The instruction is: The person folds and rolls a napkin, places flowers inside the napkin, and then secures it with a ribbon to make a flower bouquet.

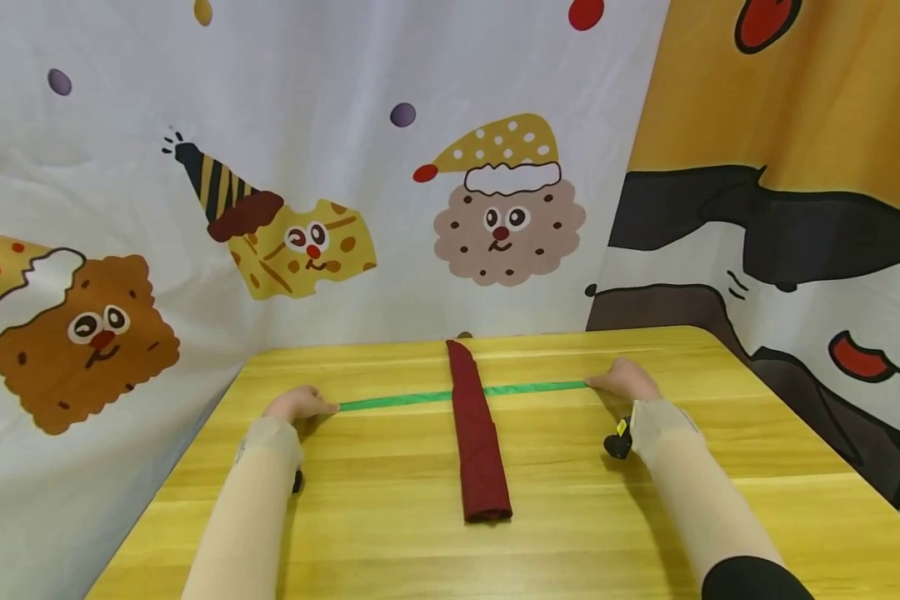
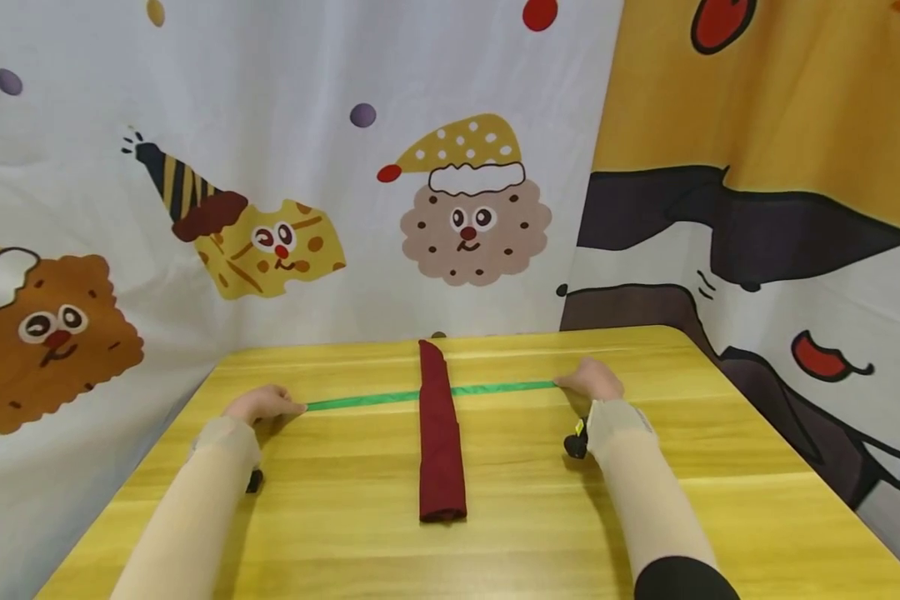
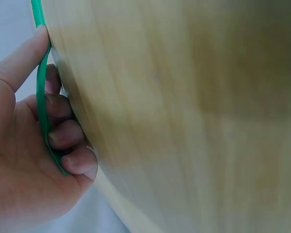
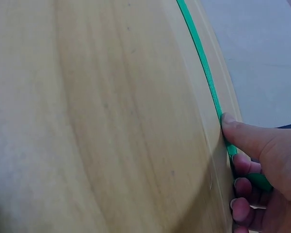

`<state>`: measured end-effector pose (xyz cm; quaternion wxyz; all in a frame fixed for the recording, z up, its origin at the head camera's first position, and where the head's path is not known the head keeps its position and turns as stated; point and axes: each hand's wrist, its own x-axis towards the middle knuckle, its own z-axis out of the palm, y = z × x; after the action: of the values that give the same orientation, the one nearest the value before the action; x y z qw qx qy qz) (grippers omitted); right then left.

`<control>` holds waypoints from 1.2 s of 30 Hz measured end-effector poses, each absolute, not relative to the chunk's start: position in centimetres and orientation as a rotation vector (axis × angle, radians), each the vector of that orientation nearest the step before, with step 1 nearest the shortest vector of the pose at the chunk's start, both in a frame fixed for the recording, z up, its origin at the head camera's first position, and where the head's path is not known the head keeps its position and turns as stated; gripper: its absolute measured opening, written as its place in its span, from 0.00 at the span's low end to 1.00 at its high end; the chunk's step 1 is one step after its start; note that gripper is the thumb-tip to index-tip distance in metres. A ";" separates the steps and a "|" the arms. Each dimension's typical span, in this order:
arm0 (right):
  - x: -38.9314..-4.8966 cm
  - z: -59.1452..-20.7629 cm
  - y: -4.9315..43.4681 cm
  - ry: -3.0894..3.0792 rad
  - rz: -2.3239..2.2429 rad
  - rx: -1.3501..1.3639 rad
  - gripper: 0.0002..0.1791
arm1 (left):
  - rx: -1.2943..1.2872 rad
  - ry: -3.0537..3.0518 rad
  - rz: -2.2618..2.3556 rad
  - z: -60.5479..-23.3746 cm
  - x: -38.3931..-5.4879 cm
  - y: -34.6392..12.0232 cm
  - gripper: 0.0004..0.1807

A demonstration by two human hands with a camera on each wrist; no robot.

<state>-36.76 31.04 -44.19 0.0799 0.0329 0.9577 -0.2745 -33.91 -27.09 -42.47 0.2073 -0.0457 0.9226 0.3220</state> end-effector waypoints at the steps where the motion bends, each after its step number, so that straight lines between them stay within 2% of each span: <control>1: -36.8 -44.3 31.1 2.867 -0.823 0.098 0.23 | -0.122 2.571 0.897 -42.4 -33.9 -27.1 0.33; 4: -36.7 -44.4 31.4 2.860 -0.836 0.097 0.23 | -0.101 2.578 0.902 -42.4 -33.7 -27.0 0.21; 7: -36.5 -44.5 31.6 2.844 -0.860 0.083 0.24 | -0.081 2.585 0.882 -42.2 -33.5 -26.8 0.18; 12: -36.1 -44.4 31.9 2.826 -0.864 0.063 0.26 | -0.071 2.616 0.766 -41.9 -33.1 -26.5 0.19; 17: -35.6 -44.2 32.0 2.812 -0.845 0.047 0.28 | -0.076 2.622 0.716 -41.6 -32.6 -26.4 0.25; 21: -35.3 -43.9 32.0 2.808 -0.808 0.032 0.25 | -0.049 2.621 0.713 -41.5 -32.2 -26.5 0.20; 23: -35.1 -43.8 32.0 2.823 -0.785 0.015 0.26 | -0.044 2.615 0.729 -41.5 -32.1 -26.6 0.19; 26: -35.1 -43.8 32.0 2.843 -0.770 0.002 0.30 | -0.032 2.606 0.749 -41.3 -31.9 -26.7 0.20; 31: -35.2 -44.2 32.2 2.827 -0.813 0.014 0.25 | 0.019 2.603 0.718 -41.3 -31.8 -26.8 0.24; 36: -35.4 -44.8 32.7 2.812 -0.875 0.015 0.26 | -0.029 2.617 0.724 -41.6 -31.9 -26.5 0.21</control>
<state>-35.40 32.69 -44.83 0.0983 0.0049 0.9502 -0.2958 -31.90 -26.55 -41.57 0.2113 -0.0103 0.9420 0.2605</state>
